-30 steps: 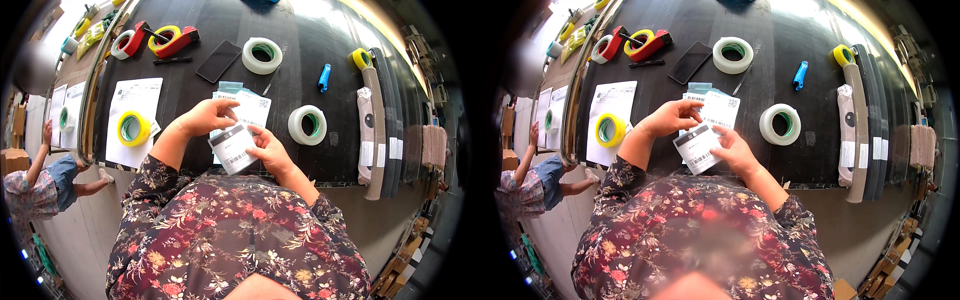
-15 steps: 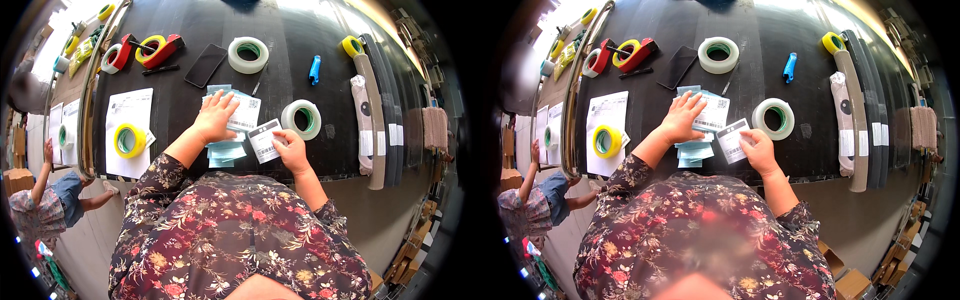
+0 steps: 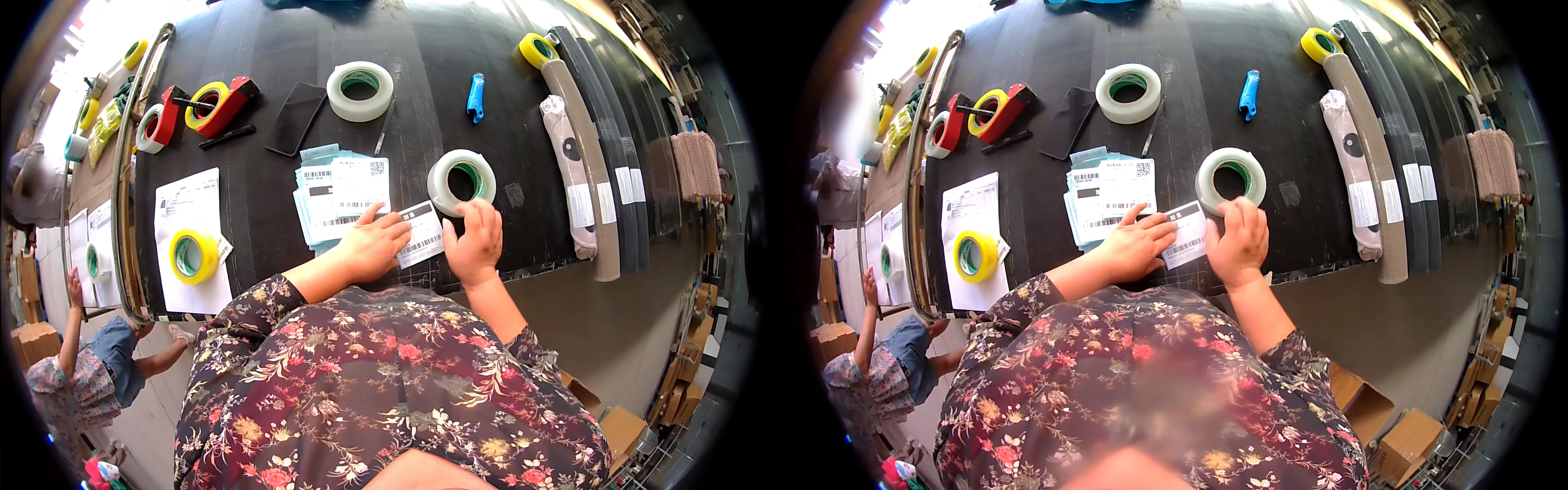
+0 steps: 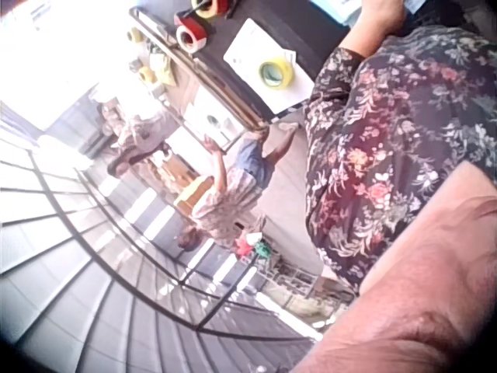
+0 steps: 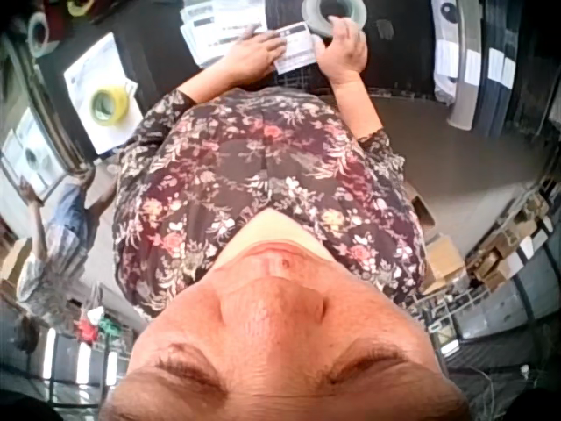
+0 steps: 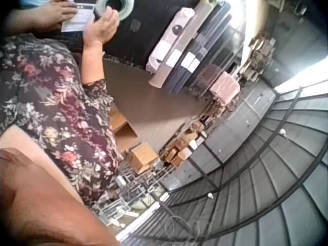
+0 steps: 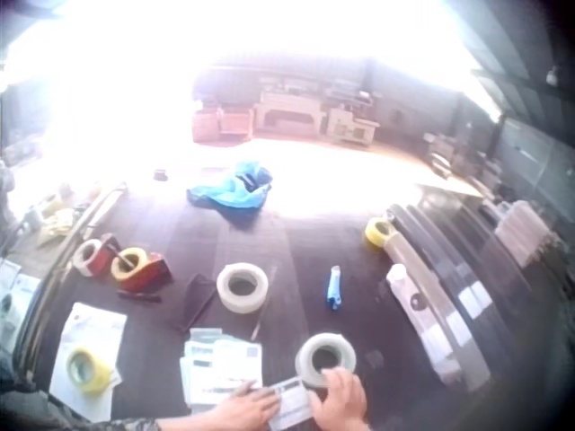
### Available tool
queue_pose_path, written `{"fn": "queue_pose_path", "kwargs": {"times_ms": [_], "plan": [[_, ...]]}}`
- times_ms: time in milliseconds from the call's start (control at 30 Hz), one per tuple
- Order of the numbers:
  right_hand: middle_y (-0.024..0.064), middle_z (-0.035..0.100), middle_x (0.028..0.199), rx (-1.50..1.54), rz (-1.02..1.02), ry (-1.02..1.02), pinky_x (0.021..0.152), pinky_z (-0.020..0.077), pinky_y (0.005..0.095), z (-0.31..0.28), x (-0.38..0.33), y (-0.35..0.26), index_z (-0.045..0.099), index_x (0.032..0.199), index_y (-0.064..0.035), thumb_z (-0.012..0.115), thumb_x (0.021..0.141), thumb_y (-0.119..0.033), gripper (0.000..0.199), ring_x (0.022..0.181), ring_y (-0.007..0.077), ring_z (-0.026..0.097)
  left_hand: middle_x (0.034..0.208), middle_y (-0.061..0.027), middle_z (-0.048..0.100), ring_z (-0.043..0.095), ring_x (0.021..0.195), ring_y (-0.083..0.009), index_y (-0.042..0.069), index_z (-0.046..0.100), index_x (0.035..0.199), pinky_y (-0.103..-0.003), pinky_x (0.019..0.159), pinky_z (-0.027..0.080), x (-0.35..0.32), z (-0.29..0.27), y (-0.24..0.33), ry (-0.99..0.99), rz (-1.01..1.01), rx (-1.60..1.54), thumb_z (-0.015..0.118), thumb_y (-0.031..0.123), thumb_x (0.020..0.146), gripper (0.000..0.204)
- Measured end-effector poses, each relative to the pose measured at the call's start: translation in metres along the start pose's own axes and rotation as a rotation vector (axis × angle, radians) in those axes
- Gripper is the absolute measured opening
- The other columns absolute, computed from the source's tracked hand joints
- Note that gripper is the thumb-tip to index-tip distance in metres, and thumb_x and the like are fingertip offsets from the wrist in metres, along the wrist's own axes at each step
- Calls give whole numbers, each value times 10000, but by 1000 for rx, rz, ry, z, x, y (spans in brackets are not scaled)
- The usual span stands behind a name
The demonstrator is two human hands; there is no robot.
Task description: The person organizes, peels, and inspects several sheets of shipping labels on a workstation table while holding a mobile phone and standing next to a colleague.
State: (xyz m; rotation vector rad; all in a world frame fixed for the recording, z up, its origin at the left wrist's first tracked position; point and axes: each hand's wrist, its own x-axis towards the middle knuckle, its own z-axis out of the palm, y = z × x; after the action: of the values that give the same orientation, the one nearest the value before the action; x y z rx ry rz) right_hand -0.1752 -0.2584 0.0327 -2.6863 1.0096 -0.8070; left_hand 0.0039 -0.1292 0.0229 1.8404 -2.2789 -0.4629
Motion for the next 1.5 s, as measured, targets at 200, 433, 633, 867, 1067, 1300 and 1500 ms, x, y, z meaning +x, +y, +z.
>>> {"fn": "queue_pose_path", "kwargs": {"times_ms": [200, 433, 633, 867, 1067, 1300, 1500], "plan": [[12, 651, 950, -154, -48, -276, 753, 501, 402, 1, 33, 33, 676, 956, -113, 775, 685, -237, 314, 847, 249, 618, 1376, -63, 503, 380, 1352, -230, 55, 560, 1251, -499, 1173, 147, 12, 6, 6, -9, -9, 50, 728, 282, 768, 560], [27, 652, 932, -65, -185, -135, 745, 481, 388, -40, 35, 11, 665, 963, -100, 781, 653, -176, 340, 846, 249, 609, 1374, -55, 482, 353, 1359, -215, 62, 570, 1217, -510, 1174, 127, 19, 10, 9, 10, -33, 78, 742, 255, 747, 536], [8, 607, 920, -141, -189, -383, 695, 466, 382, -14, -7, 15, 645, 959, -128, 778, 640, -194, 352, 829, 229, 591, 1290, -43, 562, 426, 1312, -222, 111, 597, 1196, -501, 1158, 159, -3, -26, -2, 149, -167, -103, 733, 231, 762, 470], [119, 617, 1097, 380, -37, -447, 827, 498, 400, -13, 51, -30, 629, 1116, -48, 714, 779, -157, 364, 972, 329, 607, 1211, -105, 618, 451, 1292, -258, 80, 564, 1258, -477, 1138, 155, -47, -26, -46, 413, -631, 9, 719, 246, 781, 528], [224, 603, 1179, 485, 238, -648, 917, 487, 362, 39, 93, -61, 555, 1234, 27, 551, 880, -61, 365, 1058, 315, 617, 1223, -129, 624, 418, 1326, -268, 63, 532, 1299, -510, 1153, 72, -42, -24, -41, 334, -747, -4, 705, 268, 793, 572], [224, 589, 1211, 507, 275, -657, 915, 487, 368, 79, 75, -44, 542, 1250, 38, 589, 854, -70, 413, 1054, 292, 621, 1212, -107, 629, 413, 1328, -273, 60, 505, 1321, -534, 1145, 65, -44, -22, -36, 322, -708, -84, 716, 225, 790, 595], [299, 398, 1392, 420, 161, -731, 1090, 344, 438, 61, 65, -57, 442, 1357, 26, 711, 774, -188, 677, 1296, 415, 403, 1238, -98, 621, 447, 1305, -269, 26, 445, 1351, -534, 1132, 115, -49, -23, -29, 411, -647, -201, 694, 158, 802, 617]]}}
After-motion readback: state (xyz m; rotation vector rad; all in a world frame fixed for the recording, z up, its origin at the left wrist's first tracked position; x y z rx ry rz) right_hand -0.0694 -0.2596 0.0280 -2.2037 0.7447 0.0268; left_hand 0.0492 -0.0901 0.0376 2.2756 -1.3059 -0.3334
